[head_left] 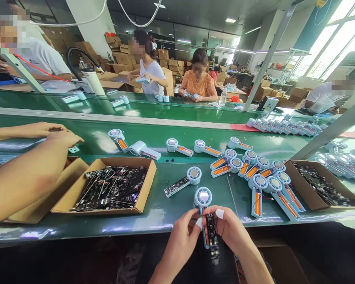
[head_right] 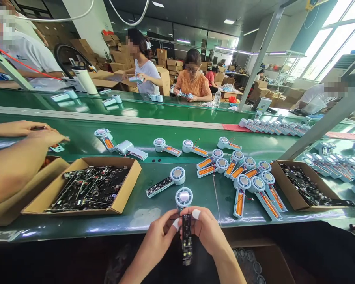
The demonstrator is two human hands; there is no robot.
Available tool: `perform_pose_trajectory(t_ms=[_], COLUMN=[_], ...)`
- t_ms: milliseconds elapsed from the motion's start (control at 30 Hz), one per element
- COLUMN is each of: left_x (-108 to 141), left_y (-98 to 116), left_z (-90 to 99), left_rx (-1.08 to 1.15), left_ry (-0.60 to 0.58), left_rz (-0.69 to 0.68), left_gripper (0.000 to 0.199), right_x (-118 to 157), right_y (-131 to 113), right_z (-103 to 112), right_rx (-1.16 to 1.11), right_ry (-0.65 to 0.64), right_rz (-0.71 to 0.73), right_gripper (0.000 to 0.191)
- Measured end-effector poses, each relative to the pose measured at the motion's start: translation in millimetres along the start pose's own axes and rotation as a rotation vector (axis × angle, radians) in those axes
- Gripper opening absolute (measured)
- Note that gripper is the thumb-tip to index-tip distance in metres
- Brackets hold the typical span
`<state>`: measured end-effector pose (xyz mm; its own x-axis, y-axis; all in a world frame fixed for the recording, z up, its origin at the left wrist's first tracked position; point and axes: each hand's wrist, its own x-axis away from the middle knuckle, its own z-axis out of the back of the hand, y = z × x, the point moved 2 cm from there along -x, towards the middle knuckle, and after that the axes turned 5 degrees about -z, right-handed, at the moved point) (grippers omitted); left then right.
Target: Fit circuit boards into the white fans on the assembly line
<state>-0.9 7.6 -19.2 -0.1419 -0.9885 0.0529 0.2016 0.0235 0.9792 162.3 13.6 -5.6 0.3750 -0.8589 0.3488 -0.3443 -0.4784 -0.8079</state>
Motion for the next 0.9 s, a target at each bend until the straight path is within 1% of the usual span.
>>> perform_pose_trajectory(t_ms=[67, 133, 200, 267, 333, 400, 433, 533, 633, 700, 767, 833, 900], left_x=[-5, -8, -9, -8, -5, -1, 0, 3, 3, 3, 4, 5, 5], left_y=[4, 6, 6, 5, 4, 4, 5, 3, -4, -8, -8, -4, 1], left_z=[-6.4, -9.7, -10.3, -9.7, -10.4, -13.1, -14.9, -20.3, -25.3, -27.2, -26.9, -23.7, -18.8], left_rx=[-0.06, -0.04, 0.11, 0.326, 0.508, 0.623, 0.668, 0.773, 0.792, 0.759, 0.682, 0.578, 0.496], left_ry=[-0.049, -0.112, -0.165, -0.195, -0.222, -0.224, -0.203, -0.072, 0.027, 0.048, 0.058, 0.101, 0.168], left_rz=[-0.023, -0.019, -0.016, 0.002, 0.072, 0.158, 0.186, 0.2, 0.211, 0.191, 0.133, 0.072, 0.033], left_gripper=[0.028, 0.023, 0.021, 0.022, 0.028, 0.034, 0.035, 0.034, 0.03, 0.027, 0.026, 0.029, 0.033], right_x=[-1, 0, 2, 4, 5, 6, 6, 9, 15, 19, 22, 24, 26], right_y=[2, 2, 3, 4, 6, 7, 7, 2, -6, -10, -13, -14, -15], right_z=[-7, -13, -14, -11, -6, 1, 4, 8, 4, 1, -2, -3, -6], right_rx=[0.032, 0.145, 0.23, 0.231, 0.189, 0.156, 0.155, 0.218, 0.373, 0.516, 0.681, 0.891, 1.165], right_ry=[-0.036, -0.064, -0.1, -0.128, -0.147, -0.134, -0.109, 0.003, 0.085, 0.14, 0.216, 0.312, 0.386], right_rz=[0.033, 0.071, 0.094, 0.126, 0.178, 0.231, 0.254, 0.283, 0.315, 0.356, 0.395, 0.445, 0.51], right_gripper=[0.041, 0.038, 0.037, 0.035, 0.033, 0.031, 0.03, 0.027, 0.028, 0.031, 0.032, 0.027, 0.021])
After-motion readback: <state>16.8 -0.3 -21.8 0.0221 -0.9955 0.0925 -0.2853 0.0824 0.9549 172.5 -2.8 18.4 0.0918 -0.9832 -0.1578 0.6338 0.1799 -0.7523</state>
